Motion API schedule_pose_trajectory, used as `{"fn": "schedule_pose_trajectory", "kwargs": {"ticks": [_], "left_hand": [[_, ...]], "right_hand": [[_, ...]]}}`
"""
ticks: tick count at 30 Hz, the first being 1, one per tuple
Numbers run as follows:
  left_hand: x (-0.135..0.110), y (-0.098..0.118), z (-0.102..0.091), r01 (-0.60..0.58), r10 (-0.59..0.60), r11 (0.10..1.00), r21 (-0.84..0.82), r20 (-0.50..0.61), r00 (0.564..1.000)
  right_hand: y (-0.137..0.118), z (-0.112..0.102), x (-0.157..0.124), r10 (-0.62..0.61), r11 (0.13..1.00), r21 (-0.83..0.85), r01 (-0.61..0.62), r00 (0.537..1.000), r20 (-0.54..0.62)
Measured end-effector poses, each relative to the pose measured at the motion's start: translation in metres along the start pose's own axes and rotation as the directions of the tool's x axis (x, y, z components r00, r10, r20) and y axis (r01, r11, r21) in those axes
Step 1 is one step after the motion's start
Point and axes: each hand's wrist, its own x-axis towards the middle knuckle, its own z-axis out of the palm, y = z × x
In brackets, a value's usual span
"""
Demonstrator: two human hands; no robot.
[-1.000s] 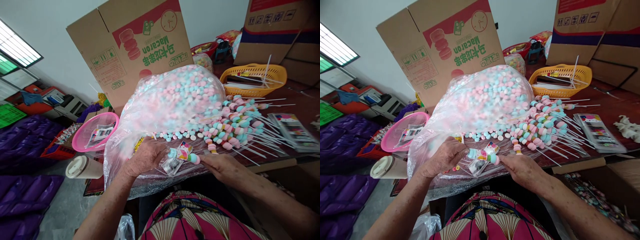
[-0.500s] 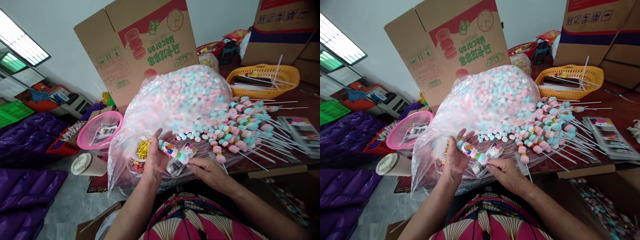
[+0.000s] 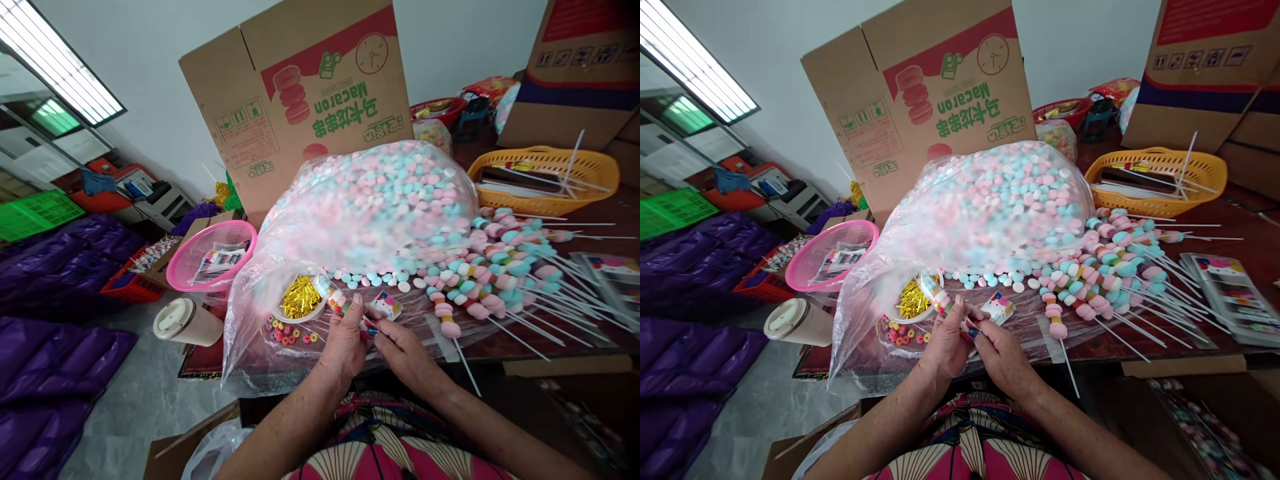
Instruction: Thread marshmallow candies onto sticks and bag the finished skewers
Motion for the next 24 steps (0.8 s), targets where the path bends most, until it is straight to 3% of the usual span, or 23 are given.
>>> {"fn": "schedule_pose_trajectory", "kwargs": {"ticks": [6, 11, 14, 17, 20, 22, 24], "left_hand": [[0.01, 0.03, -0.019, -0.035, 0.036, 0.996, -0.079, 0.016, 0.999], [0.021, 0.045, -0.01, -0.149, 0.131, 0.983, -0.111, -0.157, 0.979], [0.017, 0.028, -0.006, -0.126, 0.1, 0.983, -0.13, -0.191, 0.977], [0.009, -0.004, -0.006, -0.094, 0.059, 0.986, -0.14, -0.237, 0.97], [0.0, -0.031, -0.007, 0.05, -0.074, 0.994, -0.095, -0.274, 0.959], [-0.006, -0.033, -0.01, 0.106, -0.096, 0.994, 0.029, -0.236, 0.967], [-0.017, -0.019, -0.014, 0.053, -0.036, 0.951, 0.305, -0.06, 0.998]], "right_hand": [[-0.002, 0.002, 0.004, 0.098, 0.989, 0.095, -0.11, 0.988, 0.118], [-0.002, 0.003, -0.004, 0.05, 0.998, -0.051, -0.041, 0.979, 0.2], [-0.001, 0.005, -0.005, 0.07, 0.996, -0.069, -0.058, 0.979, 0.191], [-0.001, 0.009, 0.0, 0.058, 0.993, -0.105, -0.048, 0.993, 0.102], [0.0, 0.014, 0.007, 0.019, 0.987, -0.16, -0.011, 0.999, 0.049], [0.004, 0.014, 0.009, 0.003, 0.984, -0.176, 0.006, 0.998, 0.055], [0.009, 0.009, 0.009, -0.022, 0.986, -0.163, 0.032, 0.998, 0.067]]}}
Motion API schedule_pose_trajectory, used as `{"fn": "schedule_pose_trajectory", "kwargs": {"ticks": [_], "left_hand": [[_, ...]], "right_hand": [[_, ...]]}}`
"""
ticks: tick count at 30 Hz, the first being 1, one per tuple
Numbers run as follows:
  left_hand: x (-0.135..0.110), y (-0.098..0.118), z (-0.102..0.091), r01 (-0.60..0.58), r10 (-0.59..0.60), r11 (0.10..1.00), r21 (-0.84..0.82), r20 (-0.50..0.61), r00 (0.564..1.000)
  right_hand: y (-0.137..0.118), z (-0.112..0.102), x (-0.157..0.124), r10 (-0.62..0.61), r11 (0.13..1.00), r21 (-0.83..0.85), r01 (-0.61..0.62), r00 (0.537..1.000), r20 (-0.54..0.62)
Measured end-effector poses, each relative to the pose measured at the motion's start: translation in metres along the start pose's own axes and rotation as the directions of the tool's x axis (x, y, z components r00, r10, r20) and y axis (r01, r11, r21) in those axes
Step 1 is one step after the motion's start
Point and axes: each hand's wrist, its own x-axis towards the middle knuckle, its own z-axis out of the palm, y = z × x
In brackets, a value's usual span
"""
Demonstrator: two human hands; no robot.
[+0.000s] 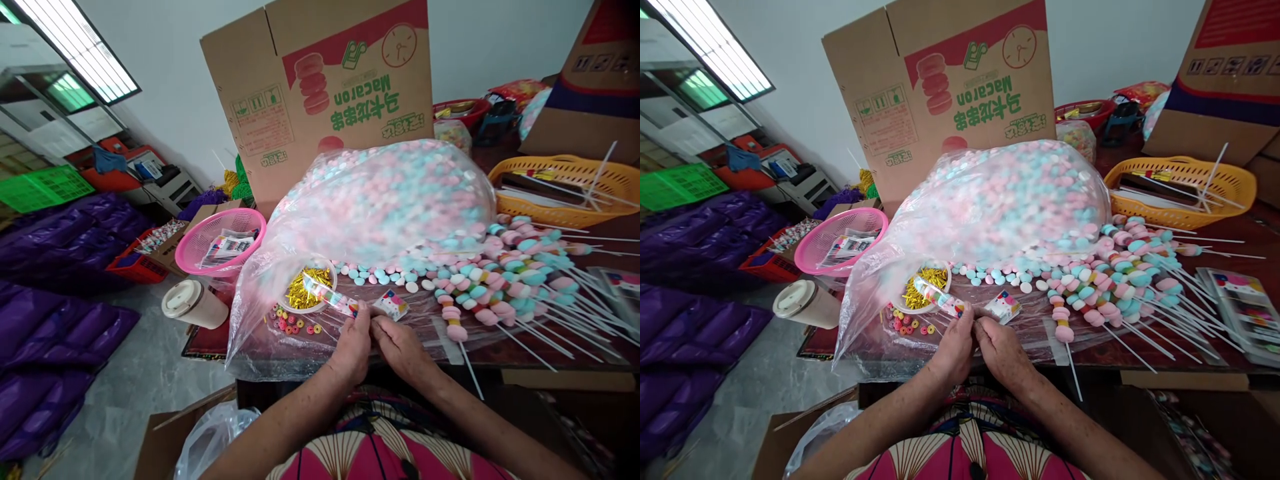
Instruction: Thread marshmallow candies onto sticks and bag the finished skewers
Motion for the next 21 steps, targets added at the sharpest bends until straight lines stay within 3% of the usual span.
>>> {"fn": "schedule_pose_trajectory", "kwargs": {"ticks": [1, 2, 4, 5, 6, 7, 8, 9, 10, 12, 14, 15, 19, 21], "left_hand": [[-0.007, 0.011, -0.007, -0.076, 0.053, 0.982, 0.176, 0.136, 0.989], [-0.014, 0.024, -0.015, -0.181, 0.062, 0.914, 0.363, 0.315, 0.947], [-0.026, 0.055, -0.034, -0.37, -0.047, 0.723, 0.583, 0.575, 0.817], [-0.03, 0.07, -0.043, -0.477, 0.0, 0.603, 0.64, 0.598, 0.802], [-0.031, 0.084, -0.051, -0.566, 0.159, 0.465, 0.681, 0.565, 0.81], [-0.03, 0.095, -0.057, -0.583, 0.287, 0.295, 0.757, 0.512, 0.81], [-0.027, 0.102, -0.062, -0.564, 0.335, 0.151, 0.812, 0.495, 0.802], [-0.024, 0.105, -0.065, -0.562, 0.312, 0.068, 0.825, 0.517, 0.797], [-0.021, 0.104, -0.066, -0.586, 0.239, 0.047, 0.809, 0.56, 0.793], [-0.016, 0.094, -0.066, -0.657, 0.125, 0.153, 0.738, 0.645, 0.754], [-0.015, 0.079, -0.063, -0.681, 0.14, 0.325, 0.656, 0.679, 0.721], [-0.016, 0.071, -0.061, -0.67, 0.173, 0.395, 0.629, 0.665, 0.726], [-0.021, 0.049, -0.054, -0.524, 0.173, 0.588, 0.617, 0.536, 0.826], [-0.02, 0.043, -0.05, -0.414, 0.148, 0.696, 0.587, 0.448, 0.882]], "right_hand": [[0.003, -0.005, -0.001, -0.013, 1.0, 0.002, 0.013, 1.0, -0.002], [0.004, -0.011, -0.002, -0.022, 1.0, -0.006, 0.022, 1.0, 0.002], [0.004, -0.027, -0.005, -0.036, 0.998, -0.048, 0.039, 0.998, 0.044], [0.002, -0.037, -0.006, -0.043, 0.996, -0.075, 0.05, 0.996, 0.082], [-0.002, -0.046, -0.006, -0.055, 0.993, -0.097, 0.068, 0.99, 0.131], [-0.006, -0.055, -0.005, -0.073, 0.99, -0.108, 0.094, 0.98, 0.186], [-0.011, -0.063, -0.003, -0.097, 0.985, -0.114, 0.127, 0.966, 0.239], [-0.016, -0.07, -0.001, -0.124, 0.978, -0.126, 0.164, 0.952, 0.279], [-0.02, -0.075, 0.002, -0.151, 0.967, -0.151, 0.205, 0.94, 0.307], [-0.026, -0.082, 0.008, -0.191, 0.933, -0.231, 0.275, 0.925, 0.329], [-0.029, -0.084, 0.014, -0.207, 0.895, -0.315, 0.315, 0.92, 0.332], [-0.03, -0.084, 0.016, -0.21, 0.878, -0.345, 0.332, 0.915, 0.345], [-0.036, -0.082, 0.025, -0.179, 0.824, -0.421, 0.379, 0.879, 0.441], [-0.038, -0.081, 0.029, -0.153, 0.848, -0.409, 0.337, 0.894, 0.42]]}}
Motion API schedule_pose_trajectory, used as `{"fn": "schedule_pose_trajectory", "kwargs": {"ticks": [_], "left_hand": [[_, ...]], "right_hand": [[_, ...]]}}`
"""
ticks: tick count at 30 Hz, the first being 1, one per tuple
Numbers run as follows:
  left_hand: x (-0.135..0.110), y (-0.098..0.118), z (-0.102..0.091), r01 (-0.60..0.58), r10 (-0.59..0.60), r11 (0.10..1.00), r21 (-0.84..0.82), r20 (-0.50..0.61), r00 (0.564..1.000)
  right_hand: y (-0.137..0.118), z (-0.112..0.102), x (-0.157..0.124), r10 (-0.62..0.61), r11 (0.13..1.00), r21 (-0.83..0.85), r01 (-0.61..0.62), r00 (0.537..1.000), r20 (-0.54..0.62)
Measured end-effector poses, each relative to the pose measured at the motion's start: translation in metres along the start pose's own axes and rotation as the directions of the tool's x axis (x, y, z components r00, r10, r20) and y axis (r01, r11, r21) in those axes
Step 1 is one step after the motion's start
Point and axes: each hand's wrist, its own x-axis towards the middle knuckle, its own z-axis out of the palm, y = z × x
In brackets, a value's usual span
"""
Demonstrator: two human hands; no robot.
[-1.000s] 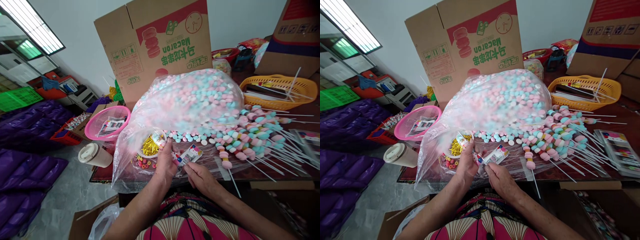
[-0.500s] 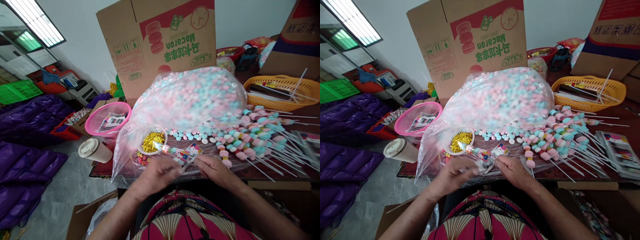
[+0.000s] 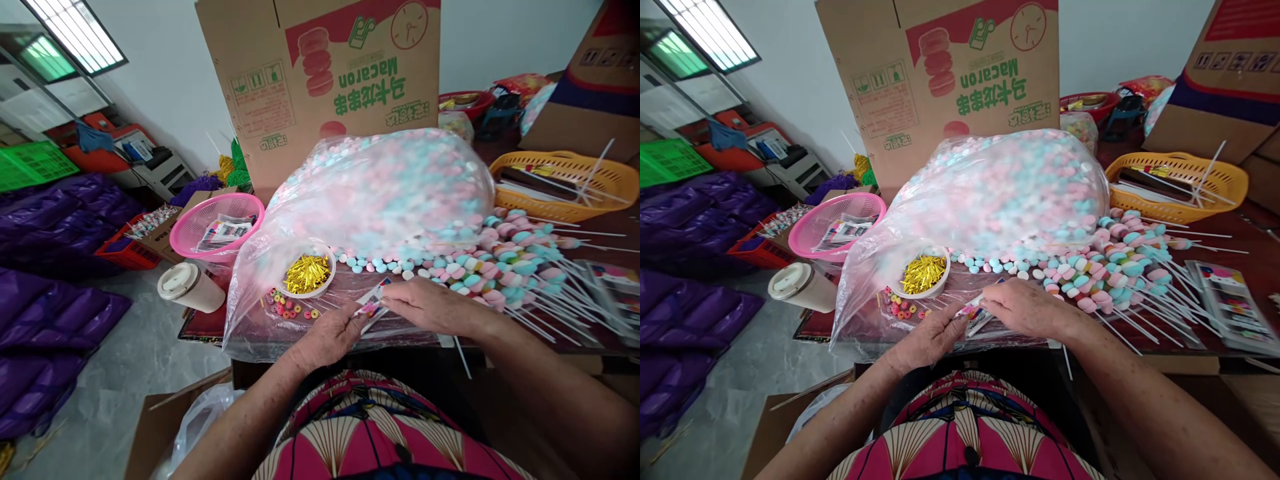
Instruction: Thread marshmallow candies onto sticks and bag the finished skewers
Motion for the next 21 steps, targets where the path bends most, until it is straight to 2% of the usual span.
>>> {"fn": "schedule_pose_trajectory", "kwargs": {"ticks": [2, 4, 6, 8, 9, 11, 13, 15, 17, 19, 20, 21], "left_hand": [[0.004, -0.004, 0.005, 0.094, -0.11, 0.978, -0.184, -0.078, 0.991], [0.008, -0.009, 0.009, 0.144, -0.204, 0.934, -0.328, -0.156, 0.967], [0.012, -0.014, 0.013, 0.125, -0.204, 0.936, -0.328, -0.218, 0.954], [0.013, -0.019, 0.017, 0.067, -0.132, 0.969, -0.24, -0.266, 0.955], [0.012, -0.021, 0.018, 0.048, -0.108, 0.975, -0.218, -0.27, 0.957], [0.008, -0.024, 0.019, 0.071, -0.131, 0.955, -0.29, -0.194, 0.972], [0.003, -0.026, 0.016, 0.163, -0.186, 0.883, -0.441, -0.008, 0.983], [0.0, -0.026, 0.01, 0.28, -0.204, 0.812, -0.511, 0.2, 0.958], [0.001, -0.024, 0.002, 0.353, -0.205, 0.808, -0.472, 0.337, 0.919], [0.004, -0.02, -0.005, 0.357, -0.202, 0.833, -0.424, 0.367, 0.908], [0.006, -0.017, -0.007, 0.343, -0.203, 0.84, -0.421, 0.342, 0.918], [0.009, -0.015, -0.01, 0.332, -0.212, 0.841, -0.428, 0.303, 0.929]], "right_hand": [[0.002, 0.002, 0.002, 0.086, 0.987, 0.145, -0.069, 0.99, -0.115], [0.004, 0.011, 0.004, 0.207, 0.931, 0.345, -0.124, 0.954, -0.216], [0.003, 0.029, 0.005, 0.244, 0.867, 0.484, -0.119, 0.948, -0.204], [-0.002, 0.05, 0.007, 0.199, 0.839, 0.538, -0.08, 0.966, -0.167], [-0.006, 0.06, 0.008, 0.183, 0.844, 0.533, -0.057, 0.965, -0.185], [-0.014, 0.076, 0.01, 0.162, 0.887, 0.461, -0.014, 0.945, -0.284], [-0.019, 0.083, 0.011, 0.12, 0.938, 0.346, 0.024, 0.914, -0.388], [-0.021, 0.083, 0.012, 0.079, 0.954, 0.294, 0.053, 0.903, -0.422], [-0.021, 0.077, 0.014, 0.088, 0.937, 0.345, 0.048, 0.926, -0.367], [-0.02, 0.068, 0.018, 0.127, 0.912, 0.41, -0.003, 0.953, -0.276], [-0.02, 0.063, 0.02, 0.154, 0.913, 0.406, -0.03, 0.949, -0.274], [-0.021, 0.058, 0.021, 0.164, 0.932, 0.361, -0.036, 0.93, -0.329]]}}
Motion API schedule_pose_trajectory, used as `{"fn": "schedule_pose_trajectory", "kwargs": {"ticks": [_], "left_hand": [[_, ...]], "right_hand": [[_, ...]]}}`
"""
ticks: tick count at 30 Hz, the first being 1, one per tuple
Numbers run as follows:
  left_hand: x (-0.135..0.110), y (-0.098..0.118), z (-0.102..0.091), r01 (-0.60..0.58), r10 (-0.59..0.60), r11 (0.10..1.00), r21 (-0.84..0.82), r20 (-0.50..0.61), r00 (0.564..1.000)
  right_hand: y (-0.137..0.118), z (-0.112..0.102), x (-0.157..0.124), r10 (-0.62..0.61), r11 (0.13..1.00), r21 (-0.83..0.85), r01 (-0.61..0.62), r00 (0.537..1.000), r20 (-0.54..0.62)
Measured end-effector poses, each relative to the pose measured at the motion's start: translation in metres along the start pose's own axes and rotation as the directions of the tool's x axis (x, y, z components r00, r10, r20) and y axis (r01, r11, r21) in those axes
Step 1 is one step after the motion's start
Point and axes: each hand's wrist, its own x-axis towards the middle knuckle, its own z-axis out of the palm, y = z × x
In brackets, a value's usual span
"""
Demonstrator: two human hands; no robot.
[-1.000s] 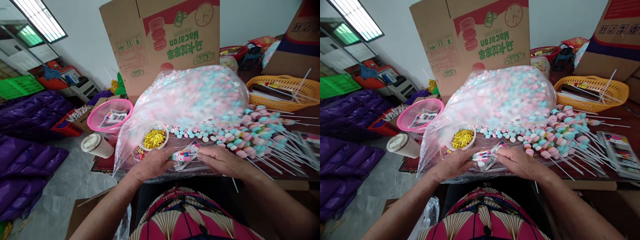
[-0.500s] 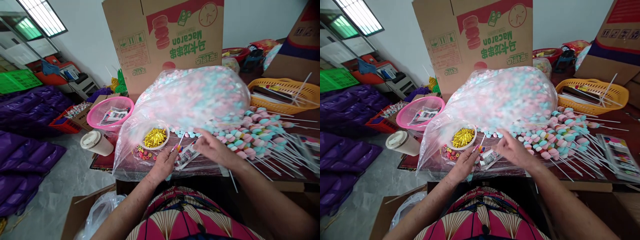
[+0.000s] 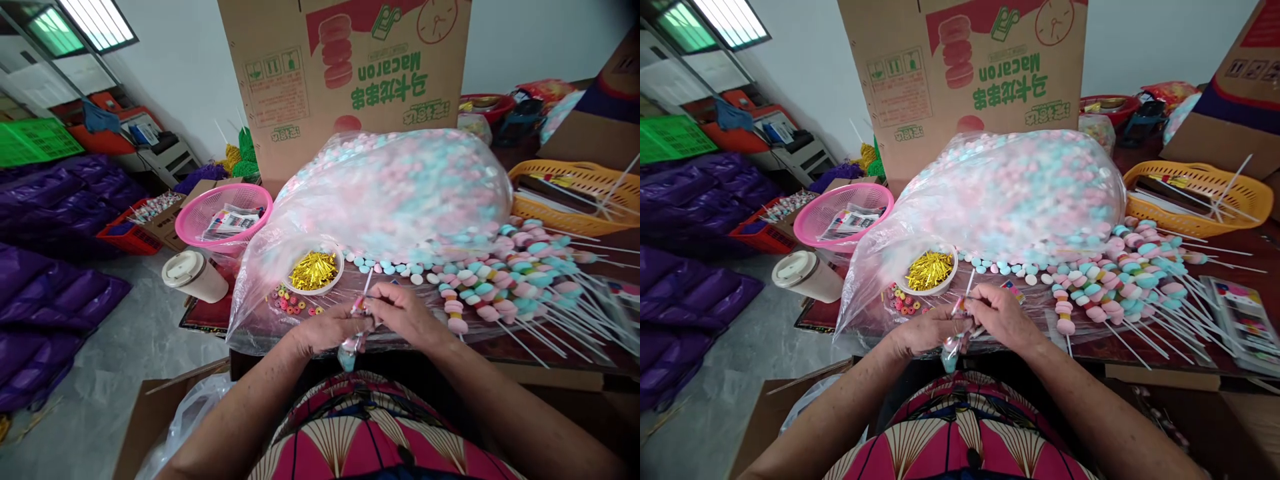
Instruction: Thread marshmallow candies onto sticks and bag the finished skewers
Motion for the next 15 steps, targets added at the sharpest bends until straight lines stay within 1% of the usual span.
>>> {"fn": "schedule_pose_trajectory", "kwargs": {"ticks": [1, 2, 3, 4, 5, 6, 7, 8, 9, 10, 11, 12, 13, 14, 15], "left_hand": [[0.001, 0.003, -0.001, 0.002, -0.002, 1.0, -0.003, -0.034, 0.999], [0.002, 0.005, -0.003, 0.021, -0.021, 1.0, 0.006, -0.049, 0.999], [0.002, 0.007, -0.004, 0.05, -0.049, 0.998, 0.027, -0.042, 0.998], [0.003, 0.007, -0.005, 0.08, -0.08, 0.995, 0.053, -0.018, 0.997], [0.003, 0.007, -0.006, 0.107, -0.109, 0.991, 0.081, 0.02, 0.994], [0.004, 0.006, -0.007, 0.127, -0.134, 0.986, 0.105, 0.06, 0.989], [0.004, 0.004, -0.007, 0.144, -0.155, 0.983, 0.113, 0.097, 0.983], [0.004, 0.002, -0.007, 0.161, -0.18, 0.977, 0.141, 0.131, 0.975], [0.004, 0.0, -0.006, 0.179, -0.211, 0.963, 0.2, 0.152, 0.966], [0.004, -0.002, -0.005, 0.193, -0.243, 0.942, 0.276, 0.158, 0.957], [0.002, -0.003, -0.003, 0.205, -0.27, 0.914, 0.349, 0.147, 0.952], [-0.001, -0.005, -0.001, 0.199, -0.268, 0.877, 0.437, 0.101, 0.958], [-0.005, -0.005, 0.0, 0.172, -0.225, 0.815, 0.552, 0.029, 0.974], [-0.011, -0.006, 0.001, 0.119, -0.13, 0.72, 0.683, -0.036, 0.991], [-0.018, -0.008, 0.001, 0.045, 0.012, 0.59, 0.806, -0.065, 0.998]], "right_hand": [[-0.003, -0.003, 0.002, -0.065, 0.995, -0.086, 0.058, 0.995, -0.078], [-0.005, -0.006, 0.003, -0.183, 0.966, -0.21, 0.153, 0.974, -0.134], [-0.007, -0.008, 0.003, -0.339, 0.893, -0.354, 0.276, 0.932, -0.127], [-0.008, -0.009, 0.002, -0.49, 0.772, -0.483, 0.413, 0.871, -0.04], [-0.009, -0.009, 0.0, -0.598, 0.623, -0.564, 0.542, 0.794, 0.103], [-0.008, -0.008, -0.003, -0.642, 0.482, -0.596, 0.642, 0.722, 0.258], [-0.006, -0.006, -0.006, -0.635, 0.379, -0.6, 0.705, 0.67, 0.386], [-0.003, -0.004, -0.009, -0.605, 0.319, -0.598, 0.736, 0.643, 0.469], [0.001, 0.0, -0.013, -0.567, 0.295, -0.594, 0.748, 0.638, 0.522], [0.005, 0.005, -0.016, -0.52, 0.305, -0.589, 0.748, 0.649, 0.555], [0.008, 0.009, -0.019, -0.469, 0.343, -0.577, 0.741, 0.668, 0.579], [0.01, 0.015, -0.022, -0.414, 0.414, -0.554, 0.723, 0.691, 0.593], [0.011, 0.02, -0.024, -0.354, 0.521, -0.516, 0.68, 0.722, 0.594], [0.01, 0.025, -0.026, -0.274, 0.655, -0.464, 0.597, 0.759, 0.59], [0.007, 0.029, -0.027, -0.17, 0.792, -0.397, 0.463, 0.793, 0.586]]}}
